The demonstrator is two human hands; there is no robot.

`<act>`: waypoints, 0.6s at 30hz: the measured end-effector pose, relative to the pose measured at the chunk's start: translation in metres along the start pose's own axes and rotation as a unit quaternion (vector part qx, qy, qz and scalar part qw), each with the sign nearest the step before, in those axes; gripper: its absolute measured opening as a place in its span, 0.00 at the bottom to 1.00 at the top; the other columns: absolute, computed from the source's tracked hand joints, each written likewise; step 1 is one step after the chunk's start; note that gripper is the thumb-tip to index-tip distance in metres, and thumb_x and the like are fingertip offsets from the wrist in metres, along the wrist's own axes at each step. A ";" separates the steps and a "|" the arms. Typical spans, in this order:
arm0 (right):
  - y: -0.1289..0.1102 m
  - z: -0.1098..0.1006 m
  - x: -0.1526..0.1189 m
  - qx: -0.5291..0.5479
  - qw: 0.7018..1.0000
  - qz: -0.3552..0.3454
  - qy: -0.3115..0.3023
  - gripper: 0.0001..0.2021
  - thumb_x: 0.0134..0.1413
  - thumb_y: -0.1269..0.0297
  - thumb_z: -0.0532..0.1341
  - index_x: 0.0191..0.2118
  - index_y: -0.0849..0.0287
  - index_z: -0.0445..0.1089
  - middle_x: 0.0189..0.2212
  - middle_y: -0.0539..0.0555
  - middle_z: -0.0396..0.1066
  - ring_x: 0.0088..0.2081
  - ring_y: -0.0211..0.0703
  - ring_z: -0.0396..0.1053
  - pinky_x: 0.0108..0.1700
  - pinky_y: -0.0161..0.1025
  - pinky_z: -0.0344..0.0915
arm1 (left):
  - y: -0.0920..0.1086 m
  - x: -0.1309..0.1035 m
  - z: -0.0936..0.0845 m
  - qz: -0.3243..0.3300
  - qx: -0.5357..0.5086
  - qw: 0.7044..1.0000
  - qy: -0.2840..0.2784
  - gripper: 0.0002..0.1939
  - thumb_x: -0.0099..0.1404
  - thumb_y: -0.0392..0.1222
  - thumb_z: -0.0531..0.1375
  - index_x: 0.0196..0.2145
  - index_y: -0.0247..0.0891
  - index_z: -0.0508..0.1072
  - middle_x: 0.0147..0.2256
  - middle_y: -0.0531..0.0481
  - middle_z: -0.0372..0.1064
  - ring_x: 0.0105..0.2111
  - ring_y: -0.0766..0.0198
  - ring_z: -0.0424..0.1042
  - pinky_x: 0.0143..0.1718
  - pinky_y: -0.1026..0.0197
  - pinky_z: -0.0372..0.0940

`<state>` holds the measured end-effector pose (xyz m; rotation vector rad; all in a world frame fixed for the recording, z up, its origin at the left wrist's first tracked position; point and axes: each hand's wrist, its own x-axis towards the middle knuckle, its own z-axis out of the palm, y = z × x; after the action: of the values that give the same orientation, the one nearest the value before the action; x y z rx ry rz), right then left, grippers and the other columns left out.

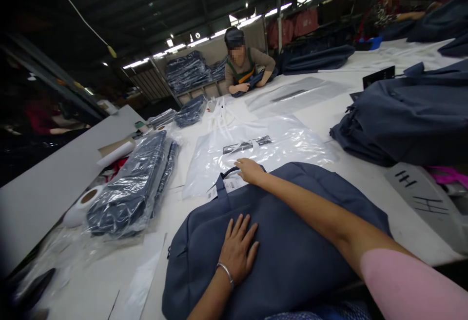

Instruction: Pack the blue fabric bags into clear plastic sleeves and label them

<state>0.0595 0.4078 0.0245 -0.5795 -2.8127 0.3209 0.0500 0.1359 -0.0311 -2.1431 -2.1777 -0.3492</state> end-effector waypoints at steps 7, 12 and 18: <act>-0.006 0.027 0.030 -0.028 0.999 -0.006 -0.021 0.12 0.55 0.71 0.62 0.47 0.64 0.73 0.43 0.64 0.73 0.51 0.57 0.66 0.58 0.53 0.54 | 0.010 0.000 -0.005 -0.011 -0.024 1.000 0.007 0.23 0.69 0.44 0.51 0.61 0.43 0.62 0.63 0.45 0.59 0.65 0.53 0.54 0.63 0.39 0.57; -0.019 -0.019 -0.013 -0.010 0.999 -0.029 0.035 0.16 0.61 0.70 0.53 0.52 0.58 0.69 0.48 0.59 0.69 0.49 0.49 0.66 0.49 0.41 0.59 | 0.011 0.003 -0.006 -0.014 -0.044 0.999 0.028 0.23 0.68 0.42 0.53 0.60 0.42 0.64 0.62 0.44 0.62 0.63 0.51 0.58 0.61 0.37 0.60; -0.037 -0.007 -0.114 0.093 0.985 -0.131 -0.066 0.30 0.43 0.72 0.58 0.57 0.55 0.65 0.43 0.56 0.71 0.40 0.48 0.68 0.42 0.41 0.60 | 0.013 -0.002 -0.022 0.026 -0.176 0.976 0.126 0.16 0.63 0.32 0.55 0.48 0.41 0.73 0.45 0.46 0.77 0.46 0.58 0.76 0.48 0.54 0.73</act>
<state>0.1495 0.3291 0.0177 -0.1501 -2.8955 0.5778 0.0610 0.1300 -0.0087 -2.1645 -2.0348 -1.0111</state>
